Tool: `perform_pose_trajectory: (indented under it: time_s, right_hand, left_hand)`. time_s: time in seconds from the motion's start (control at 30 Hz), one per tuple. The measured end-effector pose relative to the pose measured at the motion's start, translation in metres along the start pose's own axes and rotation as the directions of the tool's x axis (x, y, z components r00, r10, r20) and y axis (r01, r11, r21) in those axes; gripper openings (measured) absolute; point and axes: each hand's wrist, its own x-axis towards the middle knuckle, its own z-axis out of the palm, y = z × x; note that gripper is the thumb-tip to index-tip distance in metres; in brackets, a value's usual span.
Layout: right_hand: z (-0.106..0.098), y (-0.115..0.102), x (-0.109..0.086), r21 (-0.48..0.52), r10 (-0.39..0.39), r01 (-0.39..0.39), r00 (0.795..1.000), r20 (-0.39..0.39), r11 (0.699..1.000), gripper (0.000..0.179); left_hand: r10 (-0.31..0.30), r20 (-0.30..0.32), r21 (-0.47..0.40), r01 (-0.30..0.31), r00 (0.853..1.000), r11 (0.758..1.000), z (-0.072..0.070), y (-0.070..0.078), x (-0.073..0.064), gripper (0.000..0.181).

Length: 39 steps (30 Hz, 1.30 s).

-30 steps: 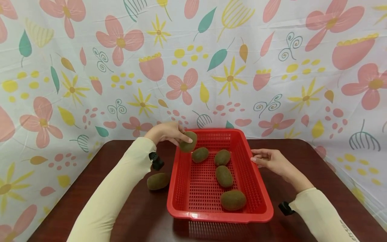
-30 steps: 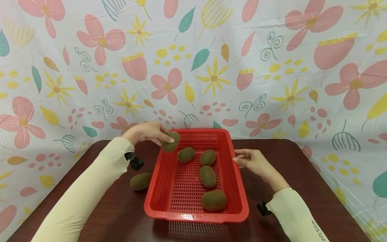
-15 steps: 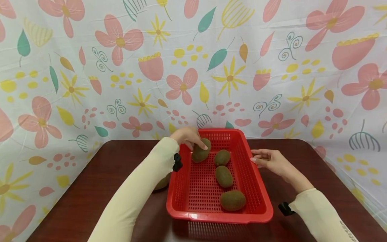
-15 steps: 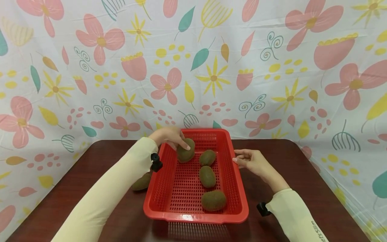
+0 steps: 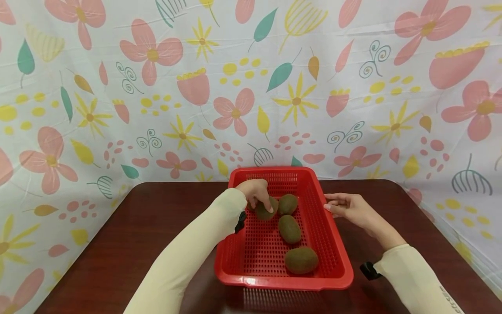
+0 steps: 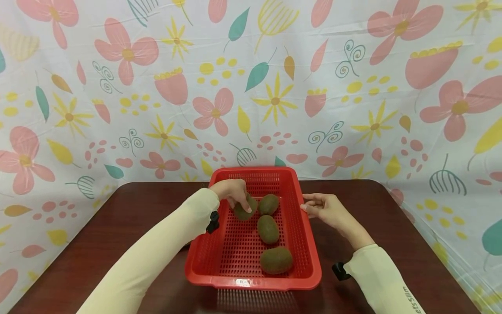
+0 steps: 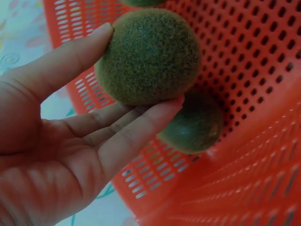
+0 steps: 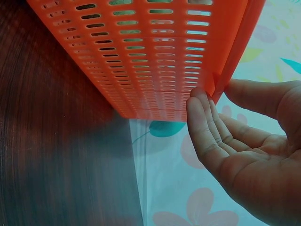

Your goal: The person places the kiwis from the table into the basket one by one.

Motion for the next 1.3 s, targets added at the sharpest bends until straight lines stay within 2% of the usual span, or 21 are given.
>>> perform_pose_trajectory:
  time_s: [0.13, 0.33, 0.43, 0.57, 0.83, 0.97, 1.07, 1.17, 1.23, 1.3]
  right_hand:
    - [0.0, 0.0, 0.0, 0.0, 0.0, 0.0, 1.0, 0.003, 1.0, 0.058]
    - [0.001, 0.001, 0.0, 0.001, 0.002, -0.002, 1.0, 0.004, 1.0, 0.058]
    - [0.001, 0.001, 0.001, 0.002, 0.002, -0.002, 1.0, 0.006, 1.0, 0.057]
    - [0.001, 0.0, 0.001, 0.0, -0.002, 0.002, 1.0, 0.003, 1.0, 0.058]
    - [0.0, 0.0, 0.001, -0.01, -0.005, 0.005, 1.0, 0.002, 1.0, 0.059]
    - [0.0, 0.0, 0.001, -0.008, -0.003, 0.003, 1.0, 0.002, 1.0, 0.059]
    - [0.0, 0.0, 0.001, -0.006, 0.0, 0.0, 1.0, 0.001, 1.0, 0.059]
    - [0.0, 0.0, 0.001, 0.003, 0.001, -0.001, 1.0, 0.002, 1.0, 0.06]
    - [0.0, 0.001, 0.002, 0.006, 0.002, -0.002, 1.0, 0.001, 1.0, 0.06]
    - [0.0, 0.001, 0.002, 0.008, 0.003, -0.003, 1.0, 0.002, 1.0, 0.06]
  left_hand:
    - [-0.034, 0.012, 0.001, 0.034, 0.999, 0.999, 0.011, -0.003, 0.003, 0.077]
    - [-0.061, -0.012, 0.136, 0.062, 0.998, 0.989, 0.022, -0.004, 0.011, 0.069]
    - [-0.067, -0.028, 0.182, 0.071, 0.997, 0.981, 0.024, -0.004, 0.013, 0.065]
    - [-0.062, -0.062, 0.25, 0.075, 0.996, 0.965, 0.025, -0.003, 0.014, 0.051]
    - [-0.062, -0.107, 0.352, 0.096, 0.992, 0.931, 0.026, 0.001, 0.012, 0.049]
    - [-0.057, -0.13, 0.313, 0.096, 0.99, 0.945, 0.019, 0.002, 0.008, 0.047]
    - [-0.052, -0.134, 0.253, 0.085, 0.99, 0.964, 0.012, 0.0, 0.004, 0.034]
    - [-0.015, -0.121, 0.235, 0.043, 0.993, 0.971, 0.004, -0.002, -0.001, 0.015]
    - [0.022, -0.117, 0.205, 0.002, 0.993, 0.979, -0.001, -0.003, -0.005, 0.022]
    - [0.058, -0.121, 0.168, -0.037, 0.991, 0.985, -0.006, -0.005, -0.011, 0.018]
